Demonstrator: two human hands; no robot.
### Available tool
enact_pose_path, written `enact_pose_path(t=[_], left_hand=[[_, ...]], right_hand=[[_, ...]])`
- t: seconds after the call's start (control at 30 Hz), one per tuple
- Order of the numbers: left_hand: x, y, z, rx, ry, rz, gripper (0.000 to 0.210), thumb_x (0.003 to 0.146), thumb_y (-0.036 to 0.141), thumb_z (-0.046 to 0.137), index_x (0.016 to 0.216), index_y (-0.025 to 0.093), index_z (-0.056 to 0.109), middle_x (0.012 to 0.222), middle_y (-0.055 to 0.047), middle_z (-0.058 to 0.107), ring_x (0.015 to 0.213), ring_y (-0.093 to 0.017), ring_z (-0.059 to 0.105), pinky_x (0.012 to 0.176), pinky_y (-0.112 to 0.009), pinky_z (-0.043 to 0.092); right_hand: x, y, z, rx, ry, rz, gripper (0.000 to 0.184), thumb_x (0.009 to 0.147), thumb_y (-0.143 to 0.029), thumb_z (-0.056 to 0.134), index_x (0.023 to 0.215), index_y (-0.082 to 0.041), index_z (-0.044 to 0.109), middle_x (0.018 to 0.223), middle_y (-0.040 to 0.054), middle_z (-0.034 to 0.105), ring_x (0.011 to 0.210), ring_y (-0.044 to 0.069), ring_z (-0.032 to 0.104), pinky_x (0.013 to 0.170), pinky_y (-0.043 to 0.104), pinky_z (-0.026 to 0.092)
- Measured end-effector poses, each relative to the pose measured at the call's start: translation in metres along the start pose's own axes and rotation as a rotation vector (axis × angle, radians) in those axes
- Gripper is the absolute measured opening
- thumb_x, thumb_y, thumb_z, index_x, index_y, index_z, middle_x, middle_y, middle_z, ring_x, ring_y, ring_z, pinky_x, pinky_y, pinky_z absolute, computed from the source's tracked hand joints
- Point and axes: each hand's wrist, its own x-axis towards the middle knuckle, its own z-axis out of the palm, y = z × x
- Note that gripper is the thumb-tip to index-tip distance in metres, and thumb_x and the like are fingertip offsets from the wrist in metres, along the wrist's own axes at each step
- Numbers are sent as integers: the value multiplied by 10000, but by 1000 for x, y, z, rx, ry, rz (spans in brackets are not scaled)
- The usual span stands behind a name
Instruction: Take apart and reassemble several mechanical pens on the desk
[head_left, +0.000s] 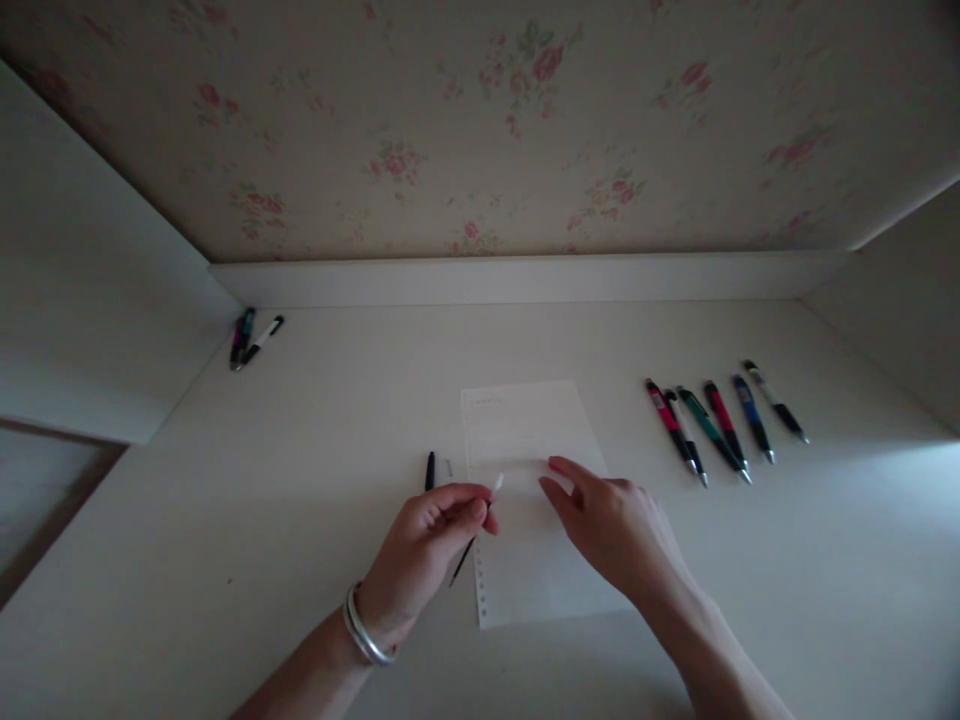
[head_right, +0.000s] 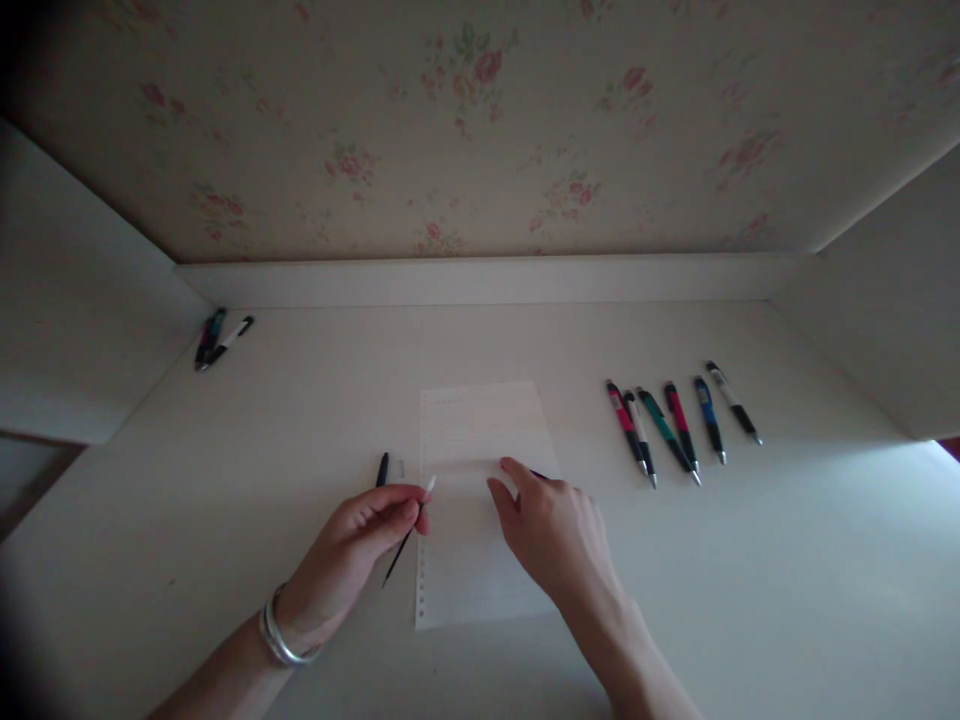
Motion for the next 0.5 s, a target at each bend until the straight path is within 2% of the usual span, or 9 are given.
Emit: enact_pose_path(t=[0.1, 0.2, 0.27, 0.33, 0.43, 0.5], left_hand=[[1, -1, -1, -32, 7, -9, 247, 802, 375, 741, 927, 162, 748, 763, -32, 714, 769, -157, 599, 728, -258, 423], [1, -1, -1, -33, 9, -21, 259, 796, 387, 748, 924, 162, 749, 761, -33, 708, 761, -152, 588, 716, -255, 417], [0, -1, 0, -23, 3, -37, 256, 801, 395, 742, 912, 164, 748, 762, -33, 706, 752, -149, 579, 702, -251, 414], [-1, -1, 1, 12, -15, -49, 238, 816, 389, 727, 896, 166, 744, 762, -33, 706, 739, -145, 568, 686, -249, 409], [-1, -2, 2, 75, -55, -40, 219, 849, 369, 693, 919, 168, 743, 774, -37, 714, 724, -142, 558, 673, -249, 405], [-1, -2, 3, 99, -77, -26, 216, 861, 361, 677, 937, 170, 744, 779, -41, 720, 732, -147, 568, 683, -253, 408]], right_hand=[[0, 3, 3, -226, -62, -20, 267, 938, -349, 537, 1148, -325, 701, 702, 56, 758, 599, 267, 714, 489, 289, 403], [0, 3, 7, -205, -61, -30, 267, 969, -321, 480, 1110, -308, 707, 717, 70, 762, 605, 270, 720, 501, 299, 435], [0, 2, 8, -13, -24, -52, 279, 981, -317, 460, 1116, -266, 698, 762, 78, 766, 640, 256, 725, 549, 317, 485], [-1, -1, 8, 296, 15, -60, 292, 987, -337, 458, 1135, -239, 689, 828, 78, 767, 679, 227, 729, 610, 324, 533], [-3, -8, 8, 755, -6, -7, 297, 965, -390, 514, 1140, -238, 699, 918, 72, 770, 755, 203, 739, 679, 321, 580], [-5, -11, 9, 959, -40, 37, 271, 932, -407, 579, 1086, -241, 727, 954, 71, 773, 821, 210, 742, 741, 340, 591]])
